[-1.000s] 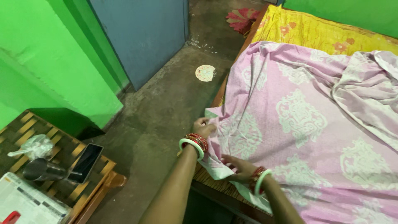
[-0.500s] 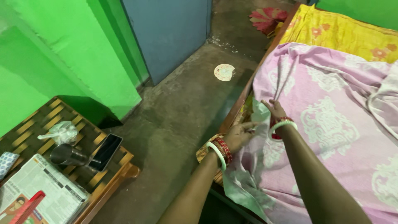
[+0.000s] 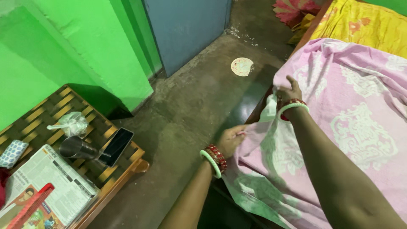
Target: The person spreads a pink patterned bed sheet over a yellow floral bedsheet on a bed. They smooth out the fabric with both hands, adjusting the edges and corners to cover the mattress evenly.
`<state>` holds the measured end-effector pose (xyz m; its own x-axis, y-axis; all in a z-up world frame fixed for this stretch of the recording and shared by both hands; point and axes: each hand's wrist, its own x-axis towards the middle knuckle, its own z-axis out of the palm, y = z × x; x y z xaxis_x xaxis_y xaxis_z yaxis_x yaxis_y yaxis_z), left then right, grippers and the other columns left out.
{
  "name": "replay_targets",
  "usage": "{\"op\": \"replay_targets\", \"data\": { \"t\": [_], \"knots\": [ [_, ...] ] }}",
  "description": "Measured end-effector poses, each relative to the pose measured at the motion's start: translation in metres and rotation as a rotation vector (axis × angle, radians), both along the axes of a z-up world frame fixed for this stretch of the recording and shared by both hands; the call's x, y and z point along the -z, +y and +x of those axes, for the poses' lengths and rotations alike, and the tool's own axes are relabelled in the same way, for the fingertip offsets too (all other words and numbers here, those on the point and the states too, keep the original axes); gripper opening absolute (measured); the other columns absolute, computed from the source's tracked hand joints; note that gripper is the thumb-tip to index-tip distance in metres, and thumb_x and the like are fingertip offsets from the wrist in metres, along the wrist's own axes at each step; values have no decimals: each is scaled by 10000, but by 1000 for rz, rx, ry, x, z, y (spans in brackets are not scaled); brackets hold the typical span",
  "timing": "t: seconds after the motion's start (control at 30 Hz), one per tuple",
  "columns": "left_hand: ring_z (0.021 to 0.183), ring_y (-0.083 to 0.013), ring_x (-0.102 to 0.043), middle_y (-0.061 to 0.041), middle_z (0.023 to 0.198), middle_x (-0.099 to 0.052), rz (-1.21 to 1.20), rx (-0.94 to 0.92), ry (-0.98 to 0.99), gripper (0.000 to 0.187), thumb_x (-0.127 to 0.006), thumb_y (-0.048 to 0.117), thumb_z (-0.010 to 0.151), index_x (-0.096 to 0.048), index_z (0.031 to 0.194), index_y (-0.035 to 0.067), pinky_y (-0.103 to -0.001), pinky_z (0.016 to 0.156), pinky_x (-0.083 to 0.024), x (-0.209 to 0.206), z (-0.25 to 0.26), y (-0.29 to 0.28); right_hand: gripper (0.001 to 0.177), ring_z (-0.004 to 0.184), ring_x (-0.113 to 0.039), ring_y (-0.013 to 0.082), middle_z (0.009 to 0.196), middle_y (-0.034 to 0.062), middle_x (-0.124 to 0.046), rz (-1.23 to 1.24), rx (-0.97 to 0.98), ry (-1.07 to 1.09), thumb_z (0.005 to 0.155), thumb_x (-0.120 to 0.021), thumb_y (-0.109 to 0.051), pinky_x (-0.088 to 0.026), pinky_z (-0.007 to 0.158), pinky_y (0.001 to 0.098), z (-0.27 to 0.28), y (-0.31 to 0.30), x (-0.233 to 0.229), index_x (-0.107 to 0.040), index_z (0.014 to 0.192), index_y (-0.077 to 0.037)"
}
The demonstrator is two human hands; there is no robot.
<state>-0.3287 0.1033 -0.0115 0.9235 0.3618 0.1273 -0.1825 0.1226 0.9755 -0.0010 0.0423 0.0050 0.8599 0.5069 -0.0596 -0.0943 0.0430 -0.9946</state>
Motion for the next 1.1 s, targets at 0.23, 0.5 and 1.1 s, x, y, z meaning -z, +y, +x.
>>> {"op": "replay_targets", "data": {
  "t": [0.23,0.5,1.1],
  "knots": [
    [1282,-356,-610,-172,1411,-626,379,-589,874,526,-616,157,954,-547,1476,164,-452,1064,-494,12,-61,26,901,972,-645,207,1568,116,-366,-74,-400,34,748,-633,110,-549,704,325,-55,49,-14,-384,1532,-260],
    [1530,-411,-192,-198,1658,-222,878,-395,732,801,-727,447,865,-376,1547,216,-676,1182,-133,-42,-5,-39,806,1403,-491,354,1586,170,-448,-494,-131,-533,819,-822,-249,-448,1146,481,-67,-30,-6,-500,1556,-206],
    [1545,-350,279,-64,1702,257,1106,331,1024,938,-408,719,915,91,1629,371,-722,1167,134,-70,23,-144,856,1563,-77,316,1684,181,-126,-1300,261,-539,925,-317,-721,-23,1196,627,-117,-346,17,-228,1610,-216]
  ]
}}
